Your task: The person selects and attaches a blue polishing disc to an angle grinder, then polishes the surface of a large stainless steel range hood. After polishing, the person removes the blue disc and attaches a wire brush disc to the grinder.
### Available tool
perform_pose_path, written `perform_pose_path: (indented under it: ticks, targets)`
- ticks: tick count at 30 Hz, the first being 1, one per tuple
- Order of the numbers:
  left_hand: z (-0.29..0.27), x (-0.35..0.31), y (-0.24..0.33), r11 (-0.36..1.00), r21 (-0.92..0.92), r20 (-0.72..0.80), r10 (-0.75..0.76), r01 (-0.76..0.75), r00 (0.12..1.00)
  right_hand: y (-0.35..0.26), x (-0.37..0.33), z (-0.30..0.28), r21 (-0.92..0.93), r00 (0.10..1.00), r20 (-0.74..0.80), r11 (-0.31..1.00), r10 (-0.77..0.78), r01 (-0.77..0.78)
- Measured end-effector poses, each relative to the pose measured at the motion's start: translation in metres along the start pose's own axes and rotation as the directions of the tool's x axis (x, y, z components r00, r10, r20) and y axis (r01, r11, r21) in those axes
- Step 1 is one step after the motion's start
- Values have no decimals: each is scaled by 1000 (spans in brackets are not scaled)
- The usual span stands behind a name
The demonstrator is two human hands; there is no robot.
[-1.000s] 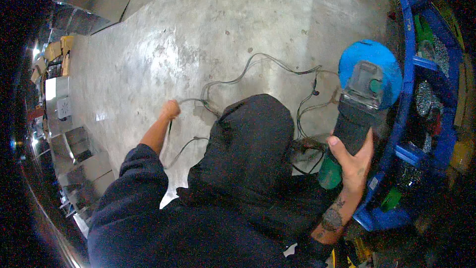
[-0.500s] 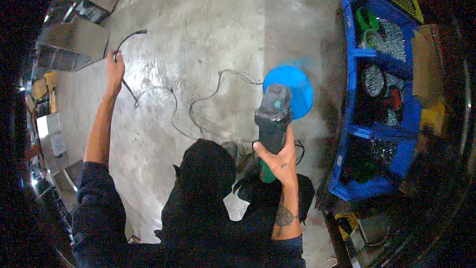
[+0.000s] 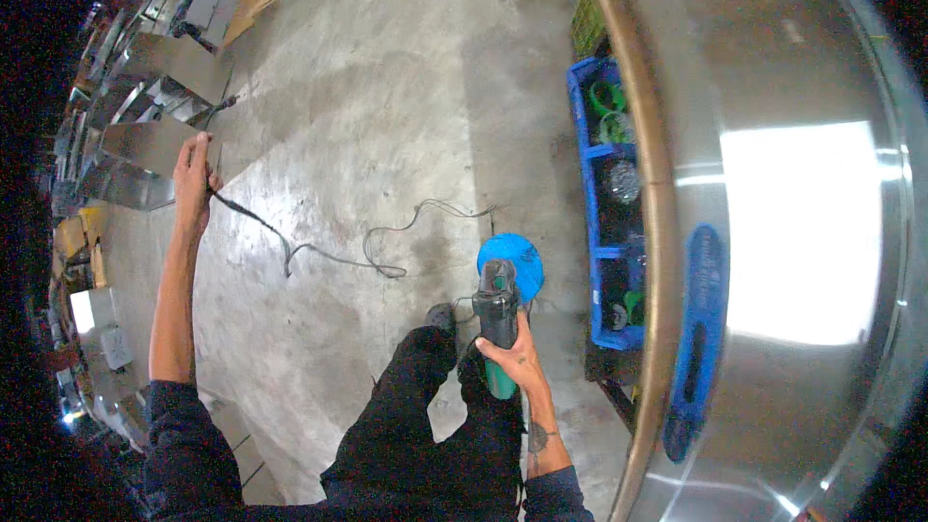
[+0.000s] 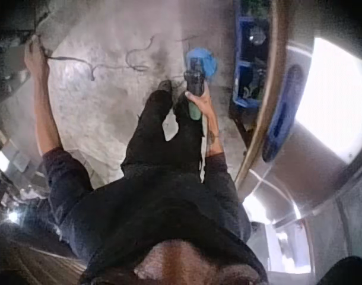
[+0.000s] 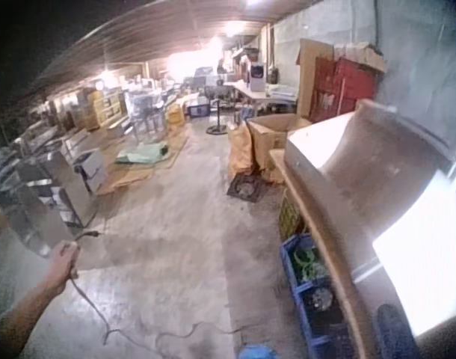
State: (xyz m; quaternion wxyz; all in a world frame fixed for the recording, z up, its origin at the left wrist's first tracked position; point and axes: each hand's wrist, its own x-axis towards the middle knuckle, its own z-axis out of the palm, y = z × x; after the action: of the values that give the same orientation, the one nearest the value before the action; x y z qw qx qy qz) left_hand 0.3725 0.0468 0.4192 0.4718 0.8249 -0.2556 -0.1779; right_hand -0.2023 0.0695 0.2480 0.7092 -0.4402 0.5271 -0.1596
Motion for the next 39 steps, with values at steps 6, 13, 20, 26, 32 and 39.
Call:
perform_pose_path:
  ticks: [6,13,20,26,32,39]
  targets:
    - [-87,-58,112,956,-119,-60,262,-268,963,-137,-124,-25,80,993,26,991,-113,110]
    - [-193,-106,191,920,-360,-82,131,-152,988,-283,-193,-40,-109,973,-132,978,-189,175]
    - [-208,-18,183,803,-596,-23,24,-33,999,-350,-160,4,-164,907,-344,967,-243,197]
    - [-193,90,255,847,-512,-39,141,-141,989,-419,-136,27,-108,878,-410,969,-248,223]
    - [-132,165,387,834,-510,177,340,-209,924,-461,-115,45,-214,792,-470,920,-391,327]
    - [-2,183,422,747,-657,448,278,101,850,-501,-43,28,-187,832,-411,928,-371,322]
